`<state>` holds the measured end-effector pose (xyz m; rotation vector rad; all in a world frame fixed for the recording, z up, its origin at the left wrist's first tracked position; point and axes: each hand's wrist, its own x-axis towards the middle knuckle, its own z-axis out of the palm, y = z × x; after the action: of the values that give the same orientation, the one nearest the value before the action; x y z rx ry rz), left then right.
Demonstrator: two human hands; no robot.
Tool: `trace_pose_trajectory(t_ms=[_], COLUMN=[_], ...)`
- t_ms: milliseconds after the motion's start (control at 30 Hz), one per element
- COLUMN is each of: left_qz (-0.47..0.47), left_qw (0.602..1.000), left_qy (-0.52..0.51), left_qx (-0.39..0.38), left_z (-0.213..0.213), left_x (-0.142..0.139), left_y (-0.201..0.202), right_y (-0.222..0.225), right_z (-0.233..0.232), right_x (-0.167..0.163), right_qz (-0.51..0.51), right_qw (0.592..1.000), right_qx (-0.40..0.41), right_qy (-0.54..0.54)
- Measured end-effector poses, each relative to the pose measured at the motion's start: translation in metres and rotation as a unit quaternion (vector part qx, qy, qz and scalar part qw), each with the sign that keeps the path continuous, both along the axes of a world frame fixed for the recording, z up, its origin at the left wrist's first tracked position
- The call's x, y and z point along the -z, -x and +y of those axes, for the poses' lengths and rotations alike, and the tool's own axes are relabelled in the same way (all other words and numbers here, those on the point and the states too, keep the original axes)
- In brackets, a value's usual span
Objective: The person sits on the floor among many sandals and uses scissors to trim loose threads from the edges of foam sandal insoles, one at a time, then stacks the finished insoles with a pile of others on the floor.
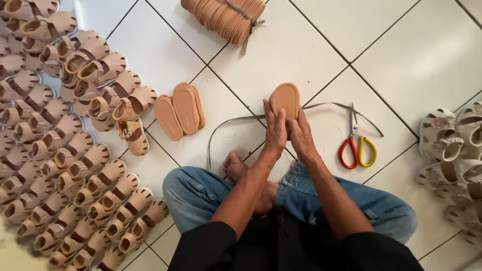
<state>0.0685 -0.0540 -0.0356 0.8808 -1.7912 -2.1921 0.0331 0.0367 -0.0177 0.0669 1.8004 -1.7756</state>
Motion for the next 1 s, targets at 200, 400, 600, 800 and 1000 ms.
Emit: trace_pose_trajectory(t_ms=[200, 400, 600, 800, 1000], left_qz=[0.024, -0.004, -0.022, -0.190, -0.210], left_qw=[0.997, 0.996, 0.948, 0.871, 0.907], left_qy=[0.077, 0.092, 0.240, 0.328, 0.218], left_qx=[0.002, 0.000, -0.206, -0.312, -0.293], left_z=[0.001, -0.026, -0.161, -0.282, -0.271], left_x=[0.002, -0.013, -0.025, 0.007, 0.015], left_y=[0.009, -0.009, -0.111, -0.140, -0.128], right_y=[-0.001, 0.001, -0.026, -0.034, -0.040], right_z=[0.004, -0.006, -0.051, -0.212, -0.286], right_x=[0.023, -0.007, -0.031, 0.032, 0.025], right_qz=[0.212, 0.112, 0.410, 0.241, 0.060], right_qw=[0.976, 0.990, 0.898, 0.941, 0.946], right_qx=[-0.036, -0.017, -0.025, -0.190, -0.208], right_qy=[-0.023, -0.082, -0.156, -0.144, -0.243])
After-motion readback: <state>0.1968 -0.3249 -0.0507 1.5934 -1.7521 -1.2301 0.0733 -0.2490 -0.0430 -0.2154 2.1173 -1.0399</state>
